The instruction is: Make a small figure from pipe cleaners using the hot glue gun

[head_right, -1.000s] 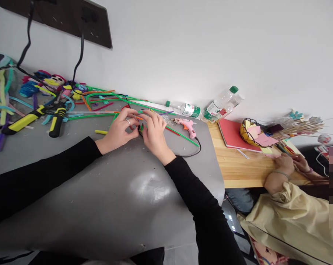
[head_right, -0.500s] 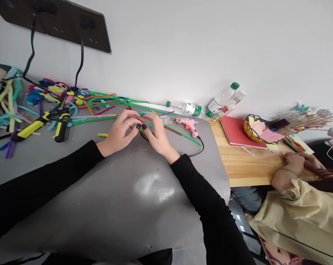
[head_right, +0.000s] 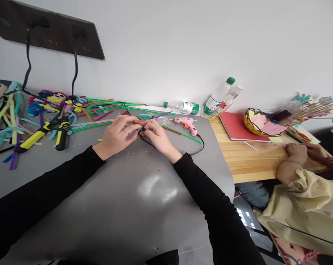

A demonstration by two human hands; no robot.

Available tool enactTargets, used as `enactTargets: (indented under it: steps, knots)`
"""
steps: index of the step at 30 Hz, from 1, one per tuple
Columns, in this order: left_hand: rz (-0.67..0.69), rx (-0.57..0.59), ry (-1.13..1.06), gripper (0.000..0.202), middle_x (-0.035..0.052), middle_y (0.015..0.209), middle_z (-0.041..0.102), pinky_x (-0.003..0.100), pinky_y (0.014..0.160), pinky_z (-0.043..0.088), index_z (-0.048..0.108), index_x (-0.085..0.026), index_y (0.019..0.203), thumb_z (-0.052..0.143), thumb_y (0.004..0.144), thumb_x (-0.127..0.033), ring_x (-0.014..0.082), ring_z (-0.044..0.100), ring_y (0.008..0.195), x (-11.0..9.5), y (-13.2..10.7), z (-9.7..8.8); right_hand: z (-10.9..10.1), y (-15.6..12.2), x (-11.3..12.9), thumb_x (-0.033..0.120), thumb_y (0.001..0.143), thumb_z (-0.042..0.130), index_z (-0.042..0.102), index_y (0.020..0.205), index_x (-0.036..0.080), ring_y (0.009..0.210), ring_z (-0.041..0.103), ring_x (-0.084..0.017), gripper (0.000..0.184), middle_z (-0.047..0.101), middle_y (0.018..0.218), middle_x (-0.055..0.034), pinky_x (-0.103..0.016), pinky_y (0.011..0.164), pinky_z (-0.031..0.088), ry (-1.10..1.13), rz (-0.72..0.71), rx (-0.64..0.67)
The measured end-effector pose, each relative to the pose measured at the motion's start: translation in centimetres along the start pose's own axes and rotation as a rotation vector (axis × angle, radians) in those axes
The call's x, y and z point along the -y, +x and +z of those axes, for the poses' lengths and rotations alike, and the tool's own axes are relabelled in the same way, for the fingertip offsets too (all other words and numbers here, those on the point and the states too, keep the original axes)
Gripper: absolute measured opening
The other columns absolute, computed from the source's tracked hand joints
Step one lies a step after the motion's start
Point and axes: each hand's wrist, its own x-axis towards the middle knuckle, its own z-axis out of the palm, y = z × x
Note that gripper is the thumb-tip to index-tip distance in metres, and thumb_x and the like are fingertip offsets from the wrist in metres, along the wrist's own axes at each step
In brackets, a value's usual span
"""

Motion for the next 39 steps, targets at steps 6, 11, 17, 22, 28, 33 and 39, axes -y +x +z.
enactTargets:
  steps: [6, 11, 17, 22, 28, 33, 39]
  knots:
    - [0.1, 0.044, 0.077, 0.019, 0.009, 0.119, 0.073, 0.042, 0.095, 0.06, 0.071, -0.024, 0.109, 0.053, 0.102, -0.018, 0.0255, 0.068, 0.115, -0.2, -0.1, 0.3, 0.4, 0.0, 0.0, 0.026, 0.086, 0.052, 0.051, 0.069, 0.022, 0.102, 0.058, -0.021, 0.017, 0.062, 0.101, -0.0052, -0.039, 0.102, 0.048, 0.021, 0.053, -0.025]
    - [0.099, 0.046, 0.049, 0.018, 0.0087, 0.121, 0.074, 0.039, 0.096, 0.061, 0.07, -0.023, 0.107, 0.054, 0.101, -0.016, 0.0256, 0.069, 0.119, -0.5, -0.2, 0.5, 1.0, -0.1, -0.1, 0.027, 0.084, 0.049, 0.046, 0.071, 0.023, 0.093, 0.055, -0.02, 0.014, 0.06, 0.092, -0.0038, -0.037, 0.095, 0.048, -0.01, 0.049, -0.075]
    - [0.066, -0.006, 0.091, 0.016, 0.0079, 0.115, 0.075, 0.038, 0.091, 0.061, 0.069, -0.023, 0.098, 0.056, 0.099, -0.014, 0.0248, 0.072, 0.11, -1.2, 0.0, 0.6, 1.5, -0.1, 0.0, 0.028, 0.085, 0.047, 0.044, 0.074, 0.024, 0.093, 0.055, -0.02, 0.012, 0.059, 0.091, -0.0033, -0.037, 0.093, 0.048, -0.019, 0.04, -0.068]
    - [0.004, -0.027, 0.096, 0.017, 0.0081, 0.116, 0.075, 0.042, 0.09, 0.06, 0.07, -0.023, 0.094, 0.056, 0.096, -0.014, 0.0265, 0.069, 0.109, -1.0, -0.1, 0.8, 1.5, -0.2, 0.0, 0.03, 0.089, 0.048, 0.05, 0.079, 0.023, 0.096, 0.057, -0.02, 0.012, 0.064, 0.1, -0.0052, -0.037, 0.095, 0.049, -0.029, 0.016, -0.053]
    - [-0.063, -0.072, 0.057, 0.017, 0.0132, 0.124, 0.07, 0.044, 0.089, 0.06, 0.073, -0.021, 0.1, 0.06, 0.091, -0.014, 0.0306, 0.064, 0.113, -0.9, -0.1, 0.2, 1.1, -0.2, 0.4, 0.035, 0.1, 0.048, 0.055, 0.086, 0.023, 0.097, 0.058, -0.019, 0.02, 0.064, 0.099, -0.0049, -0.036, 0.096, 0.048, -0.051, -0.019, -0.074]
    - [-0.109, 0.003, 0.002, 0.02, 0.0152, 0.134, 0.064, 0.05, 0.094, 0.059, 0.073, -0.02, 0.104, 0.058, 0.091, -0.016, 0.0343, 0.06, 0.123, -1.4, -0.2, 0.1, 1.1, -0.3, 0.2, 0.038, 0.104, 0.048, 0.055, 0.088, 0.023, 0.101, 0.058, -0.02, 0.023, 0.06, 0.102, -0.006, -0.037, 0.099, 0.048, -0.067, -0.053, -0.092]
    - [-0.13, 0.012, -0.064, 0.017, 0.0154, 0.137, 0.061, 0.051, 0.096, 0.058, 0.07, -0.021, 0.102, 0.057, 0.093, -0.016, 0.0339, 0.058, 0.125, -1.4, -0.3, 0.3, 1.3, -0.5, 0.1, 0.037, 0.105, 0.047, 0.053, 0.089, 0.024, 0.105, 0.055, -0.021, 0.021, 0.056, 0.103, -0.0056, -0.04, 0.102, 0.046, -0.193, -0.066, -0.121]
